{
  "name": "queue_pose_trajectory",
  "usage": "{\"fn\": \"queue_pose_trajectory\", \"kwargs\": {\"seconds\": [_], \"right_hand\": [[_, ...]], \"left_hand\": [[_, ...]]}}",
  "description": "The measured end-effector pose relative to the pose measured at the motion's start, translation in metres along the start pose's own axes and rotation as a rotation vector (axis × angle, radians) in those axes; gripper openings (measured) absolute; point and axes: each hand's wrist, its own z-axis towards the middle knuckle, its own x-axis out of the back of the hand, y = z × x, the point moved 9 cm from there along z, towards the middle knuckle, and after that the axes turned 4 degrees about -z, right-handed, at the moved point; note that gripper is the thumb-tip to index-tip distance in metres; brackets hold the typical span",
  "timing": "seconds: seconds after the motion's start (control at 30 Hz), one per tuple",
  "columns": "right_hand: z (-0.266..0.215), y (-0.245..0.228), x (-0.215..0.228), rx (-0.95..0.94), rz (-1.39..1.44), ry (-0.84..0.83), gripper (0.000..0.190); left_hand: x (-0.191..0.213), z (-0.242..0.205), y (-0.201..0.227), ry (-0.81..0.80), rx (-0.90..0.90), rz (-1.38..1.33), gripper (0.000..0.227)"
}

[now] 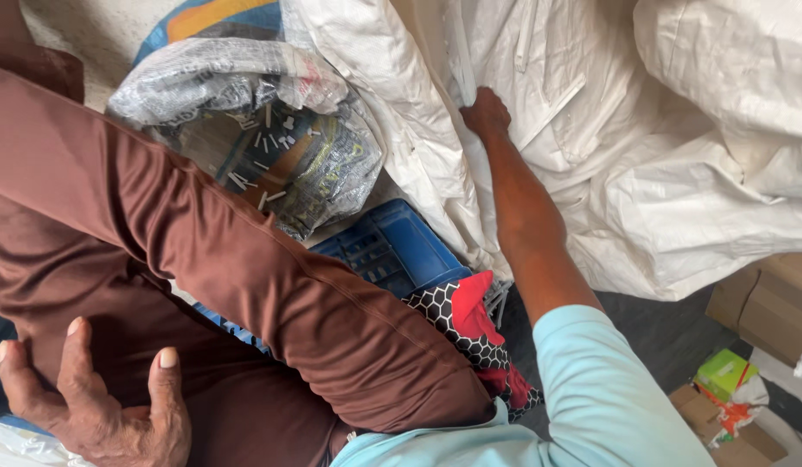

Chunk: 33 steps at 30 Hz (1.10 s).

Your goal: The person sits and repeatedly inserts small white plastic rods into a larger white plastic housing held on their lap. They retrieve rods from a nearby white sack and place the assembled units into a blue crate.

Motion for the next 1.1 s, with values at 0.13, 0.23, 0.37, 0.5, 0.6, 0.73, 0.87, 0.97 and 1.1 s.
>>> {"fn": "queue_pose_trajectory", "kwargs": {"seconds": [0.13, 0.23, 0.37, 0.5, 0.6, 0.73, 0.87, 0.97, 1.1], "right_hand": [[-0.024, 0.000, 0.042, 0.162, -0.014, 0.210, 0.050], [-0.048, 0.015, 0.097, 0.120, 0.011, 0.335, 0.050], [-0.145, 0.024, 0.194, 0.548, 0.187, 0.694, 0.057], [-0.226, 0.006, 0.199, 0.535, 0.417, -0.030, 0.035], [-0.325, -0.063, 0.187, 0.845, 0.467, -0.369, 0.032], [-0.455, -0.139, 0.165, 1.410, -0.093, -0.146, 0.048], [-0.527, -0.161, 0.121, 1.444, -0.520, -0.073, 0.026], [-0.566, -0.165, 0.147, 1.710, -0.246, 0.249, 0.048], [-0.509, -0.118, 0.205, 1.469, 0.642, 0.185, 0.028]], "left_hand": [[-0.001, -0.010, -0.011, 0.026, 0.147, -0.211, 0.064], [0.001, -0.008, 0.005, 0.055, 0.006, -0.132, 0.062], [0.003, -0.009, 0.020, 0.089, -0.052, -0.020, 0.066], [0.011, -0.008, 0.070, 0.190, -0.226, 0.053, 0.076], [0.017, -0.021, 0.144, 0.269, -0.452, 0.088, 0.077], [-0.007, -0.049, 0.231, -0.055, -0.791, 0.169, 0.067], [-0.009, -0.062, 0.229, -0.266, -0.594, 0.198, 0.081], [-0.033, -0.073, 0.171, -0.534, -0.187, 0.228, 0.076], [-0.010, -0.111, 0.137, -0.171, -0.311, 0.014, 0.048]]}}
